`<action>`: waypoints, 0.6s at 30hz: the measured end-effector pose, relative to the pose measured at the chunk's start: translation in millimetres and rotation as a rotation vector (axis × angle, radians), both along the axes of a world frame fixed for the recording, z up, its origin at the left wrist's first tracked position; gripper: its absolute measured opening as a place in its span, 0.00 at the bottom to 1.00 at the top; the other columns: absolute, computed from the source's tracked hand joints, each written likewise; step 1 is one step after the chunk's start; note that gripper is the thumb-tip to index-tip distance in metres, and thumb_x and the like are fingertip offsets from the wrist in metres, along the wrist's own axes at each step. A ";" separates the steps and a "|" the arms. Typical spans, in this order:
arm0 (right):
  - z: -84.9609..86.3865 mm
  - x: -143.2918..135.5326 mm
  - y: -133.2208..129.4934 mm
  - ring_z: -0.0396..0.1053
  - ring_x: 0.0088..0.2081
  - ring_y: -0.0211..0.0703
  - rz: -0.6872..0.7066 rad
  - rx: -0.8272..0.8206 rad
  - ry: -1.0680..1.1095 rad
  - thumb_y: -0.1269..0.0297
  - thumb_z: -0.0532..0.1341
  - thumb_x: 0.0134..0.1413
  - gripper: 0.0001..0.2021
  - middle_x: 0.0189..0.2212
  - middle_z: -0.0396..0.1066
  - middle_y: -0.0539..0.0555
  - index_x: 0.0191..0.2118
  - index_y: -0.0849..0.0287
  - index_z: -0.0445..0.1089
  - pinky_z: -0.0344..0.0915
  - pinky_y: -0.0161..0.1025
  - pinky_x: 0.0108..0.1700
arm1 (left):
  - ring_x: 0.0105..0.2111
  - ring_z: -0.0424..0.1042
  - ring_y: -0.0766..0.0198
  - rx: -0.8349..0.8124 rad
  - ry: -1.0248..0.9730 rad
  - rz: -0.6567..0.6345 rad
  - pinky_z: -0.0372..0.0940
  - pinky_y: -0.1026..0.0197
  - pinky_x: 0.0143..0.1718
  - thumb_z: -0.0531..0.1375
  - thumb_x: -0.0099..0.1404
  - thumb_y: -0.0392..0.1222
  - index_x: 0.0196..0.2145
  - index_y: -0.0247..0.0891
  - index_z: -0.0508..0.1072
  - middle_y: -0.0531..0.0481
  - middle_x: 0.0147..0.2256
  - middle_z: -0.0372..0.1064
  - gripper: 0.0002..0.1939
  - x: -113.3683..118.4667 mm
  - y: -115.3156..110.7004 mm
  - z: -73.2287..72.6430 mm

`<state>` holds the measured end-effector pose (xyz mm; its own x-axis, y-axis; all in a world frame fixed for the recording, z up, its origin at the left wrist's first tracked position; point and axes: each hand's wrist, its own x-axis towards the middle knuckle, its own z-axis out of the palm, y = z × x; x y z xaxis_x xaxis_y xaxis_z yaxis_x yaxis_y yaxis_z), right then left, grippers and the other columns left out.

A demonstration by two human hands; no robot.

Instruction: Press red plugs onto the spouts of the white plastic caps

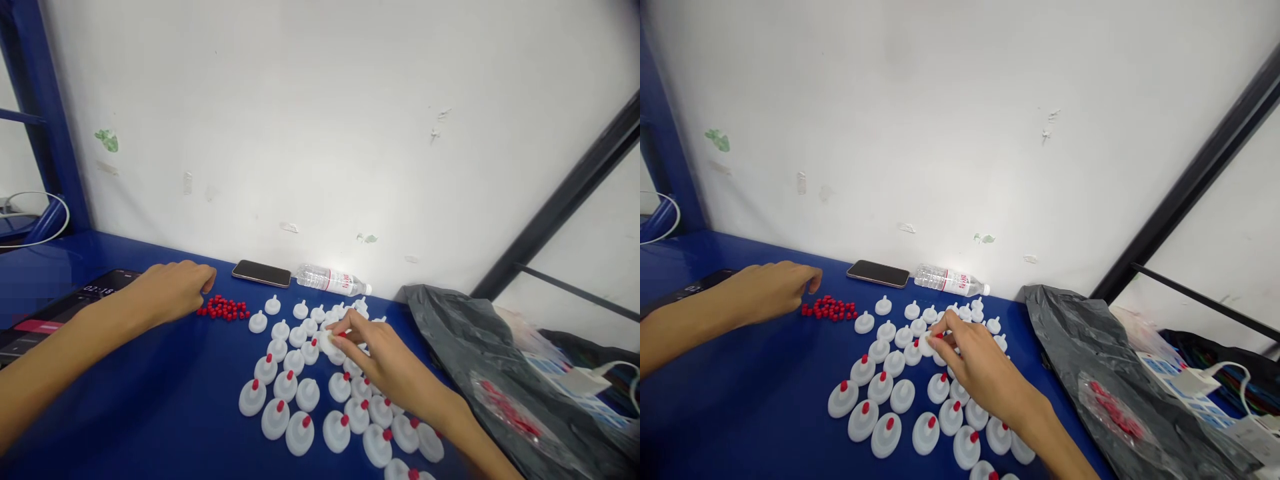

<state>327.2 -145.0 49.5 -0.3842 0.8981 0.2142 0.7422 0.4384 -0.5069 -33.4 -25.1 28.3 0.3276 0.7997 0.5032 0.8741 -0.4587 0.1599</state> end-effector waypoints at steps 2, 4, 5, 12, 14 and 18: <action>0.4 -2.7 -1.8 0.77 0.42 0.45 0.013 -0.035 0.052 0.55 0.53 0.76 0.09 0.48 0.77 0.52 0.45 0.51 0.67 0.73 0.42 0.41 | 0.23 0.67 0.60 -0.008 0.064 0.077 0.47 0.59 0.28 0.50 0.66 0.31 0.33 0.39 0.75 0.48 0.28 0.74 0.15 9.5 -1.4 10.1; 0.0 -7.1 -3.2 0.77 0.45 0.45 0.004 -0.031 0.046 0.56 0.56 0.75 0.07 0.46 0.77 0.51 0.46 0.50 0.68 0.73 0.43 0.45 | 0.28 0.73 0.54 -0.008 0.102 0.096 0.52 0.57 0.29 0.48 0.71 0.36 0.41 0.41 0.74 0.45 0.36 0.79 0.15 23.3 -5.9 18.7; -0.4 -9.5 -3.7 0.76 0.46 0.45 -0.006 -0.011 0.033 0.57 0.58 0.73 0.05 0.44 0.77 0.50 0.47 0.49 0.69 0.72 0.44 0.47 | 0.31 0.75 0.53 0.000 0.100 0.065 0.54 0.56 0.30 0.47 0.73 0.39 0.44 0.41 0.73 0.45 0.39 0.79 0.15 31.2 -9.9 21.5; -13.1 -19.7 -5.5 0.74 0.41 0.45 -0.007 0.211 0.013 0.58 0.65 0.68 0.08 0.42 0.77 0.51 0.50 0.50 0.74 0.71 0.43 0.45 | 0.31 0.72 0.60 0.045 0.047 -0.479 0.57 0.58 0.30 0.47 0.77 0.44 0.41 0.40 0.70 0.49 0.35 0.75 0.14 86.0 -60.8 13.4; -18.5 -21.0 -6.0 0.74 0.42 0.46 0.043 0.275 0.018 0.54 0.66 0.67 0.12 0.42 0.77 0.52 0.51 0.51 0.75 0.71 0.43 0.46 | 0.30 0.71 0.61 0.025 0.086 -0.589 0.54 0.58 0.28 0.48 0.77 0.43 0.41 0.40 0.69 0.50 0.34 0.73 0.12 97.6 -73.5 7.7; -23.2 -23.3 -5.8 0.75 0.42 0.46 0.143 0.376 0.007 0.48 0.62 0.68 0.18 0.42 0.78 0.55 0.53 0.54 0.75 0.73 0.43 0.44 | 0.27 0.66 0.62 0.009 0.115 -0.676 0.49 0.57 0.25 0.46 0.78 0.39 0.36 0.40 0.67 0.51 0.32 0.71 0.14 109.9 -84.7 -1.7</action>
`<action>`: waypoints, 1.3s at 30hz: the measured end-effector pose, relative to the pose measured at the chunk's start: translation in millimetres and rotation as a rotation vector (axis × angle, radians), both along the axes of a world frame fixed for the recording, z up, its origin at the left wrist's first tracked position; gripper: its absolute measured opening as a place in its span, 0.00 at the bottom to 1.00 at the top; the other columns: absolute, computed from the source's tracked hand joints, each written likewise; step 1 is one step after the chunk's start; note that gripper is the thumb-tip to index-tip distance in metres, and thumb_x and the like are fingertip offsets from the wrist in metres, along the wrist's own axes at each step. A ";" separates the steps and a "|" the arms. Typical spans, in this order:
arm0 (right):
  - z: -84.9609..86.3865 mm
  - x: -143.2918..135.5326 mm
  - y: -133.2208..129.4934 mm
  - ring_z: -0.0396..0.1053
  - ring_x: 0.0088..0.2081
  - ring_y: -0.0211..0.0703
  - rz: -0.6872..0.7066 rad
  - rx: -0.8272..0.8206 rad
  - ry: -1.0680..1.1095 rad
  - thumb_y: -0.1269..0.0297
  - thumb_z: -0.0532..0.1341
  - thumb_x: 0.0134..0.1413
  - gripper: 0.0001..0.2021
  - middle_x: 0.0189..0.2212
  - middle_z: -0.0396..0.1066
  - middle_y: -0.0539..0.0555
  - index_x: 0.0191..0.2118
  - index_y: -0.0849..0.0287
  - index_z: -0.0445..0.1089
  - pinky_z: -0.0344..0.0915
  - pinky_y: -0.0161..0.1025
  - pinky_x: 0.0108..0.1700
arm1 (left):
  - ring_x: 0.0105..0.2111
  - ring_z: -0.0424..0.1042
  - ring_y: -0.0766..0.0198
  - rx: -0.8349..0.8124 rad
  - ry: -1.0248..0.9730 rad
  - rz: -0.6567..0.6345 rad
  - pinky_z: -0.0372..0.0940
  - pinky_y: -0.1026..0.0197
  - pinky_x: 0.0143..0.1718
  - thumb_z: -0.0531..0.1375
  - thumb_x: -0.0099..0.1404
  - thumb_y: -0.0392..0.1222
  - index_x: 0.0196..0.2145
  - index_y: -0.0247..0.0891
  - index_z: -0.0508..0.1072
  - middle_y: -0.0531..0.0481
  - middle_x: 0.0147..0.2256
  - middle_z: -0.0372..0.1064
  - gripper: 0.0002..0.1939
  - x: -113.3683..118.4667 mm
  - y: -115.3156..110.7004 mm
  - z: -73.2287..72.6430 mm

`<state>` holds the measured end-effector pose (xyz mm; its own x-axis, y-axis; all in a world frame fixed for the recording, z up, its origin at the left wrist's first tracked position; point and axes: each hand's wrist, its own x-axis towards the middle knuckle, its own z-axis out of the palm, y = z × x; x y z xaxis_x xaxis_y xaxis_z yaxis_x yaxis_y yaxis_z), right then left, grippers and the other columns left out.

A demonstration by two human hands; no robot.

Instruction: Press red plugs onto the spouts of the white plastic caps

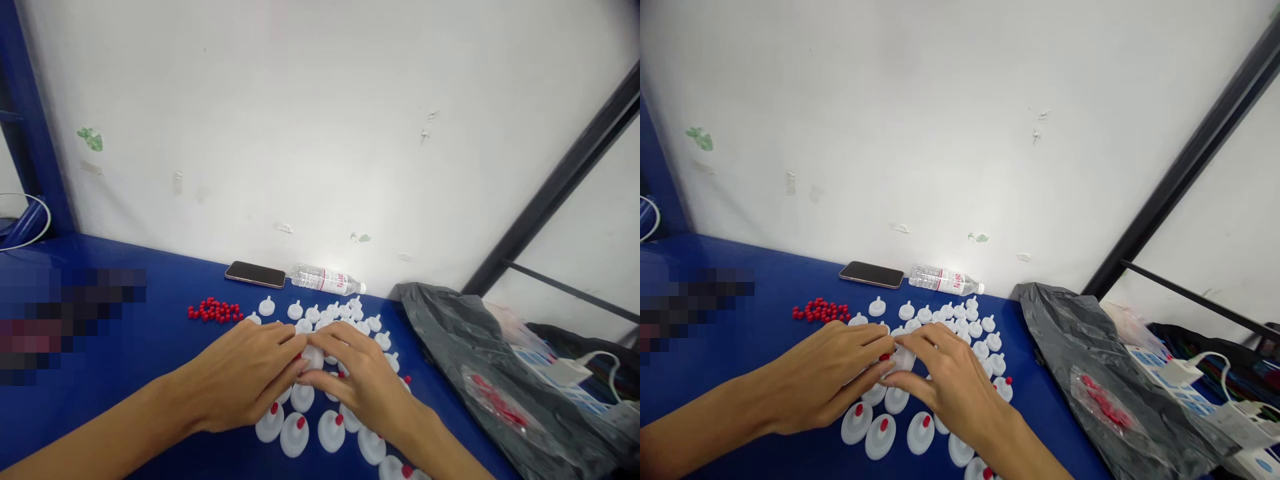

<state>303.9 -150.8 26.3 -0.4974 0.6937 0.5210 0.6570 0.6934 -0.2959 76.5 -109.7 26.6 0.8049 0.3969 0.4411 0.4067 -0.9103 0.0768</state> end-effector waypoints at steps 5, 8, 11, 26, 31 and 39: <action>3.5 -0.7 0.9 0.75 0.40 0.44 -0.003 0.074 -0.033 0.49 0.60 0.70 0.17 0.41 0.77 0.55 0.50 0.56 0.76 0.73 0.41 0.42 | 0.24 0.61 0.64 -0.094 -0.127 0.064 0.49 0.57 0.27 0.43 0.79 0.40 0.30 0.40 0.63 0.53 0.27 0.66 0.19 3.7 0.5 -5.1; 6.1 -2.5 -0.8 0.75 0.39 0.45 -0.048 0.205 -0.069 0.52 0.59 0.72 0.16 0.40 0.77 0.56 0.51 0.57 0.75 0.73 0.41 0.41 | 0.24 0.59 0.65 -0.210 -0.241 0.080 0.50 0.58 0.28 0.42 0.79 0.43 0.27 0.40 0.60 0.55 0.24 0.61 0.21 9.2 -0.6 -3.4; 7.7 -5.9 -5.0 0.74 0.37 0.45 -0.088 0.337 -0.144 0.56 0.58 0.74 0.13 0.39 0.77 0.57 0.50 0.59 0.75 0.73 0.43 0.39 | 0.22 0.55 0.66 -0.415 -0.337 0.107 0.50 0.59 0.27 0.44 0.79 0.48 0.25 0.41 0.56 0.57 0.21 0.56 0.23 17.7 -4.0 -0.7; 12.2 19.3 10.4 0.77 0.44 0.47 -0.189 0.041 -0.019 0.65 0.64 0.68 0.05 0.41 0.80 0.49 0.47 0.51 0.74 0.70 0.46 0.50 | 0.30 0.72 0.51 -0.164 -0.038 0.856 0.55 0.56 0.31 0.50 0.71 0.52 0.31 0.42 0.71 0.44 0.32 0.76 0.18 -82.8 84.1 32.7; 14.5 10.4 3.4 0.75 0.49 0.47 -0.129 -0.083 -0.042 0.66 0.65 0.67 0.03 0.46 0.79 0.49 0.43 0.50 0.75 0.67 0.47 0.56 | 0.39 0.75 0.50 -0.221 0.070 0.809 0.58 0.58 0.35 0.55 0.68 0.41 0.41 0.42 0.80 0.46 0.42 0.80 0.13 -106.9 101.3 17.4; 9.7 11.8 4.8 0.74 0.40 0.47 -0.095 -0.136 -0.142 0.64 0.66 0.66 0.03 0.36 0.79 0.50 0.41 0.54 0.78 0.66 0.50 0.53 | 0.33 0.72 0.59 -0.260 0.120 0.859 0.55 0.64 0.32 0.61 0.62 0.33 0.37 0.43 0.82 0.49 0.38 0.80 0.10 -115.9 109.4 2.8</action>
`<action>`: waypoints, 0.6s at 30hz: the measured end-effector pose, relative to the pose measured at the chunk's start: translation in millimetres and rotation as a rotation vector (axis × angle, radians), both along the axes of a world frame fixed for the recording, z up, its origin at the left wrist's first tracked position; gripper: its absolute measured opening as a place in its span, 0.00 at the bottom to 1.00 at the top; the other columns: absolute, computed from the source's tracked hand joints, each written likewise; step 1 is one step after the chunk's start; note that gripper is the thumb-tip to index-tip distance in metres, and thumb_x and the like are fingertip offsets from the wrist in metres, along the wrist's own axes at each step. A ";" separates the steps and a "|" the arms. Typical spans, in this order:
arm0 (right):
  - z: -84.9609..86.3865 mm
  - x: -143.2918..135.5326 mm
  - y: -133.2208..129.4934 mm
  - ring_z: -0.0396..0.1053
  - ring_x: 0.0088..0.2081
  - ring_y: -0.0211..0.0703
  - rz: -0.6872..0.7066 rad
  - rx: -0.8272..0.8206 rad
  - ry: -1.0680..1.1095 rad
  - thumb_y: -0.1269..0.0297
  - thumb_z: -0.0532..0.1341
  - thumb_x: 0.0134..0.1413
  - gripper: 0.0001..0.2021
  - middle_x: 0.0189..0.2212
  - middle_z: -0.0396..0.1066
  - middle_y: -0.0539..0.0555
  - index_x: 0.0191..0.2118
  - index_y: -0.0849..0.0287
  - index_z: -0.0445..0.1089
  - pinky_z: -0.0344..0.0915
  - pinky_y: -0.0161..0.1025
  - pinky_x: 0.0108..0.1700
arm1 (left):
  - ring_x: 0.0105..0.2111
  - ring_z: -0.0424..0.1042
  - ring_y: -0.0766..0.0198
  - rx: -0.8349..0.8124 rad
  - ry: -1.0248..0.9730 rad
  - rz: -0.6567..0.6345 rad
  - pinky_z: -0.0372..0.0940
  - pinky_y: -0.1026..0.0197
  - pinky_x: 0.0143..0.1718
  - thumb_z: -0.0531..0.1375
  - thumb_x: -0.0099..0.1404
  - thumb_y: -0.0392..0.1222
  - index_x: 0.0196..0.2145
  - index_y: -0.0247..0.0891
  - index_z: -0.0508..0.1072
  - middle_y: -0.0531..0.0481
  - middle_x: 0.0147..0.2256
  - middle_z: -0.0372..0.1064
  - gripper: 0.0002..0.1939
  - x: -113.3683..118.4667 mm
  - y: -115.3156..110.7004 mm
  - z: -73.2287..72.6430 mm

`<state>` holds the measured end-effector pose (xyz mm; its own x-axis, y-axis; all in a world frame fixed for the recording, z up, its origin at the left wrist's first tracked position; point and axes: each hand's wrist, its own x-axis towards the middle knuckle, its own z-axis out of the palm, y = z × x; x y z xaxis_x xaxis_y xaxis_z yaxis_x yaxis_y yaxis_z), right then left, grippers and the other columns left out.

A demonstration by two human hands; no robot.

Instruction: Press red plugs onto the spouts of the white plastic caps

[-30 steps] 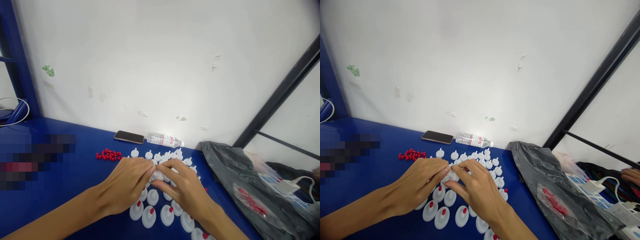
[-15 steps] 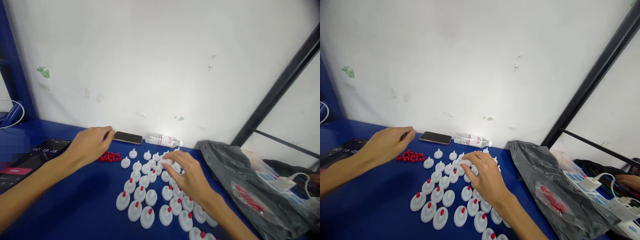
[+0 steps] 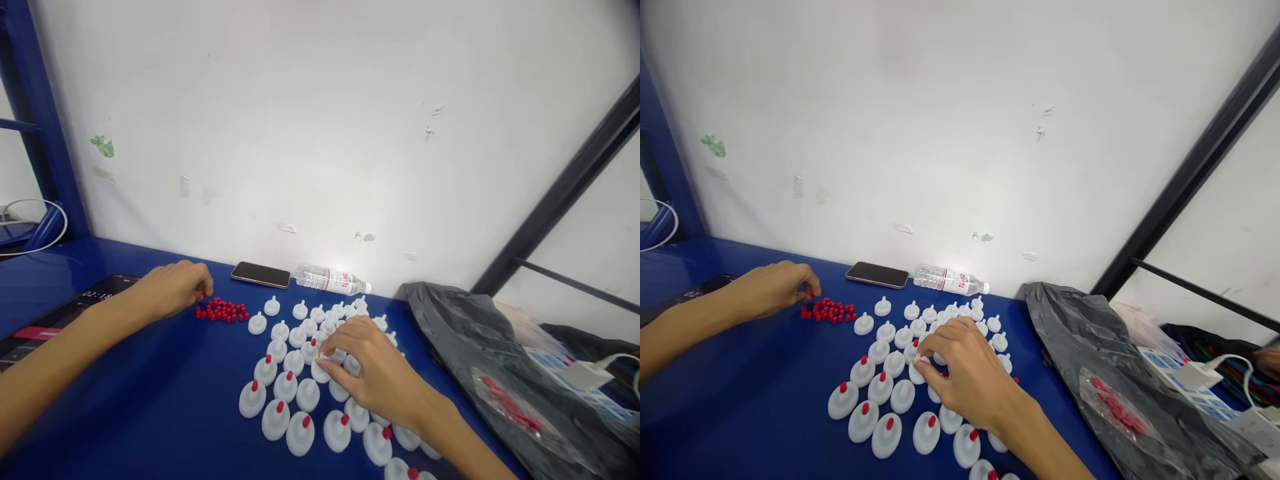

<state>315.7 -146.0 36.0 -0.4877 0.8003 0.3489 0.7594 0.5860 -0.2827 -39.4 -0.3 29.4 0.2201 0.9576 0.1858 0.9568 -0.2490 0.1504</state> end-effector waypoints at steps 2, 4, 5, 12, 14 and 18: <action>-2.2 0.7 1.0 0.75 0.41 0.46 0.011 -0.010 -0.007 0.64 0.66 0.66 0.03 0.38 0.80 0.50 0.42 0.54 0.78 0.65 0.50 0.54 | 0.34 0.73 0.59 -0.013 -0.005 -0.002 0.56 0.64 0.32 0.62 0.62 0.32 0.36 0.43 0.82 0.49 0.37 0.79 0.10 -1.2 -1.2 -0.5; -3.8 1.2 1.8 0.75 0.42 0.46 0.015 -0.022 -0.012 0.64 0.67 0.66 0.03 0.38 0.81 0.50 0.42 0.54 0.79 0.64 0.50 0.55 | 0.34 0.73 0.58 -0.033 -0.013 -0.004 0.57 0.63 0.32 0.62 0.62 0.31 0.36 0.43 0.83 0.49 0.37 0.79 0.10 -1.6 -2.8 0.1; -4.3 1.4 2.0 0.75 0.42 0.46 0.015 -0.028 -0.014 0.64 0.67 0.66 0.03 0.39 0.81 0.50 0.42 0.54 0.79 0.64 0.49 0.55 | 0.34 0.73 0.58 -0.044 -0.017 -0.006 0.57 0.63 0.32 0.62 0.61 0.31 0.36 0.43 0.82 0.49 0.37 0.78 0.11 -1.6 -3.6 0.6; -3.7 2.1 2.2 0.75 0.40 0.46 0.001 -0.023 -0.053 0.63 0.66 0.67 0.05 0.37 0.82 0.50 0.42 0.55 0.80 0.63 0.50 0.56 | 0.34 0.75 0.58 -0.113 -0.029 -0.012 0.58 0.62 0.33 0.61 0.59 0.29 0.35 0.43 0.82 0.50 0.36 0.78 0.12 0.1 -4.9 4.7; -2.7 1.9 2.1 0.75 0.40 0.46 0.002 -0.027 -0.072 0.63 0.64 0.68 0.06 0.36 0.81 0.50 0.41 0.54 0.80 0.63 0.50 0.56 | 0.35 0.76 0.57 -0.124 -0.030 -0.016 0.59 0.62 0.33 0.59 0.59 0.28 0.36 0.43 0.82 0.50 0.36 0.78 0.14 -0.5 -5.1 5.0; -1.3 0.5 0.4 0.75 0.41 0.47 -0.009 -0.037 -0.061 0.60 0.60 0.72 0.10 0.37 0.81 0.51 0.43 0.54 0.79 0.63 0.50 0.55 | 0.37 0.78 0.57 -0.124 -0.010 -0.018 0.62 0.61 0.35 0.55 0.59 0.27 0.38 0.43 0.81 0.49 0.39 0.80 0.18 -2.3 -5.5 5.6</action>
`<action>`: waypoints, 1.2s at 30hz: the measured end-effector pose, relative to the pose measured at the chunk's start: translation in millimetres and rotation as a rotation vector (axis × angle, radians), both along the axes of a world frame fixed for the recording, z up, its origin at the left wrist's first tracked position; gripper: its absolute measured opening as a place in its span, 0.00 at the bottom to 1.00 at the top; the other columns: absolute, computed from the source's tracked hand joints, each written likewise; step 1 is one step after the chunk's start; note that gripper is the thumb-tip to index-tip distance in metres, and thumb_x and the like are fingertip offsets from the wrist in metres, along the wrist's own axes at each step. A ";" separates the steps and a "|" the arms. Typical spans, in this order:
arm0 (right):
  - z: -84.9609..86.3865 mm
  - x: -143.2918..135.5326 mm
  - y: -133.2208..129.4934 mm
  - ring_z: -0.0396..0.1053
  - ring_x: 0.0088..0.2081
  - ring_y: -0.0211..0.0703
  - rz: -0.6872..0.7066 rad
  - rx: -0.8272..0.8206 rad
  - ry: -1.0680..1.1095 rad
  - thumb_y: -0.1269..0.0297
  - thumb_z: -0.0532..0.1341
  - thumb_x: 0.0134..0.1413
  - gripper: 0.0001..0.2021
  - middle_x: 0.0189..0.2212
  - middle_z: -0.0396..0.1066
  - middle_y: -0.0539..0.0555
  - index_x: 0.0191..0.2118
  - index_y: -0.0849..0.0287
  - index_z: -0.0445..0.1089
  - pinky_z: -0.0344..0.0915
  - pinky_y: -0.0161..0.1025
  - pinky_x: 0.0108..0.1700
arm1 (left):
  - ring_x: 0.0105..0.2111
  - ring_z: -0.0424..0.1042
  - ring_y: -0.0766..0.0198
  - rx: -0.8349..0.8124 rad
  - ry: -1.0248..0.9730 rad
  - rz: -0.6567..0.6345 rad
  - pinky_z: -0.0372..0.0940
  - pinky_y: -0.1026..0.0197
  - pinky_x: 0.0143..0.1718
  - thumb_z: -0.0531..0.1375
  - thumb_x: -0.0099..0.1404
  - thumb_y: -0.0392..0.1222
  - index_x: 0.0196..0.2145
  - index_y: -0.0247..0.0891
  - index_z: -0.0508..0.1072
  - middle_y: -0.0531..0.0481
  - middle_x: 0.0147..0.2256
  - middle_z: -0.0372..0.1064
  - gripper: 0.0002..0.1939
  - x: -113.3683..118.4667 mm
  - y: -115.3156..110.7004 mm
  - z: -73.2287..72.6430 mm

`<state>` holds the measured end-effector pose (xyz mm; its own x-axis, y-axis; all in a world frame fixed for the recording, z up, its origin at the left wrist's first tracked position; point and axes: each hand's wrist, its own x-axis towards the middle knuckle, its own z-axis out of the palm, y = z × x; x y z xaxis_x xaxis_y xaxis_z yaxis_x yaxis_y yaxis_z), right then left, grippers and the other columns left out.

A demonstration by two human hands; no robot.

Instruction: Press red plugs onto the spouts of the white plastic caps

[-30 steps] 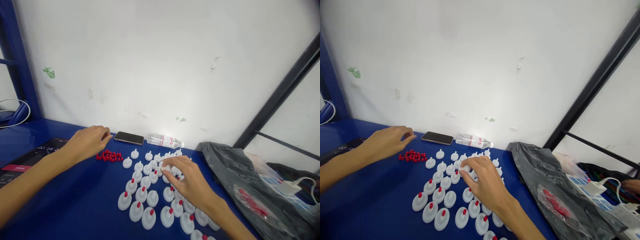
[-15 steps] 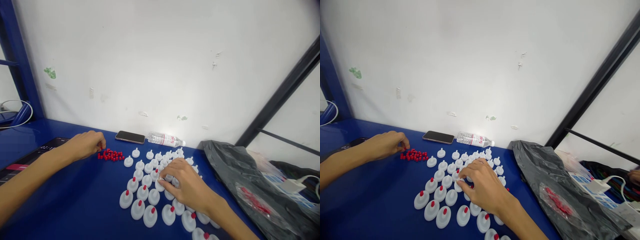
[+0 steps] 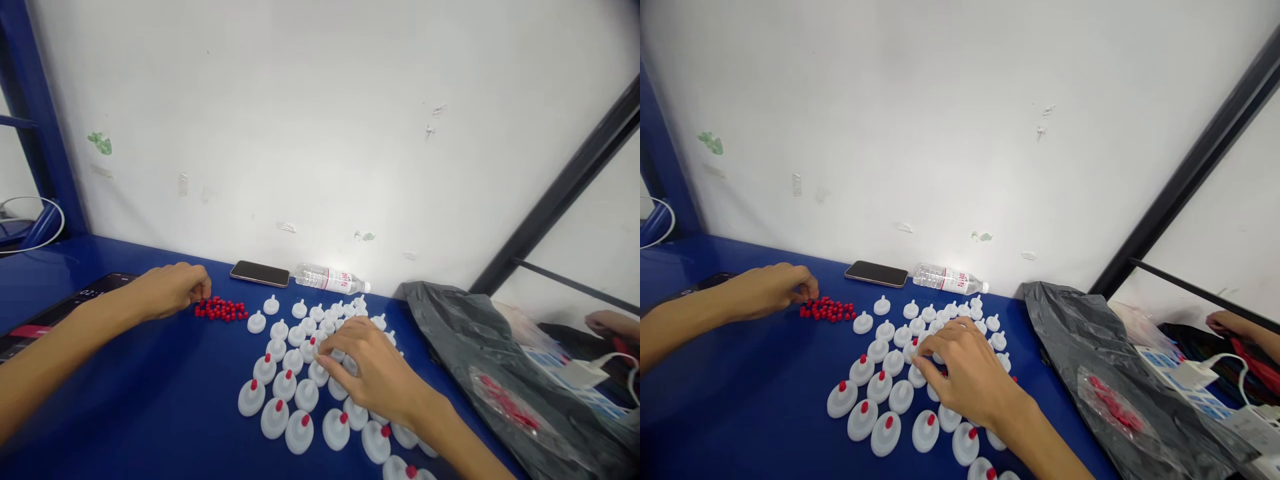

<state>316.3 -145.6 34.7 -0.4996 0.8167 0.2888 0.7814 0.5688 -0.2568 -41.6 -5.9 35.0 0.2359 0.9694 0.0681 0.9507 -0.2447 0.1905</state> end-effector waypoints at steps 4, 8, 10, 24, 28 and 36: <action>0.1 -0.3 -1.7 0.75 0.46 0.46 0.054 -0.028 0.015 0.59 0.57 0.75 0.11 0.45 0.80 0.50 0.51 0.52 0.76 0.62 0.49 0.57 | 0.42 0.78 0.47 0.066 0.043 -0.007 0.65 0.54 0.39 0.54 0.62 0.31 0.41 0.43 0.81 0.45 0.44 0.81 0.18 4.5 0.4 3.3; -1.6 -0.3 -1.3 0.73 0.52 0.46 0.094 -0.080 -0.046 0.56 0.55 0.76 0.13 0.51 0.79 0.50 0.54 0.50 0.75 0.62 0.48 0.59 | 0.48 0.77 0.41 0.151 0.055 -0.038 0.67 0.46 0.44 0.49 0.69 0.40 0.45 0.44 0.80 0.43 0.49 0.80 0.20 19.2 -2.7 9.5; -2.9 -0.4 -1.0 0.72 0.53 0.48 0.074 -0.077 -0.085 0.55 0.54 0.76 0.15 0.52 0.78 0.51 0.56 0.50 0.75 0.62 0.49 0.60 | 0.49 0.77 0.42 0.189 0.045 -0.062 0.68 0.46 0.46 0.47 0.70 0.42 0.48 0.44 0.80 0.44 0.51 0.80 0.22 27.7 -6.6 12.2; -5.5 1.5 2.6 0.73 0.52 0.51 0.085 0.157 -0.002 0.58 0.63 0.71 0.14 0.51 0.79 0.54 0.57 0.54 0.74 0.65 0.52 0.58 | 0.46 0.77 0.55 0.491 -0.260 -0.462 0.68 0.55 0.44 0.48 0.77 0.47 0.50 0.42 0.77 0.46 0.47 0.79 0.19 79.8 -53.2 -0.2; -5.6 -2.2 -1.5 0.73 0.49 0.48 0.129 0.283 0.064 0.66 0.62 0.71 0.07 0.48 0.76 0.56 0.51 0.56 0.72 0.68 0.47 0.52 | 0.38 0.75 0.60 0.419 -0.329 -0.600 0.64 0.58 0.38 0.50 0.78 0.48 0.45 0.42 0.75 0.49 0.39 0.77 0.15 99.4 -77.2 -3.1; -6.8 -13.8 -14.9 0.73 0.47 0.44 0.215 0.200 0.163 0.72 0.60 0.68 0.09 0.45 0.74 0.53 0.42 0.53 0.59 0.71 0.42 0.50 | 0.28 0.68 0.61 0.374 -0.250 -0.748 0.52 0.58 0.26 0.49 0.77 0.42 0.34 0.41 0.68 0.50 0.30 0.71 0.14 122.1 -102.5 -13.0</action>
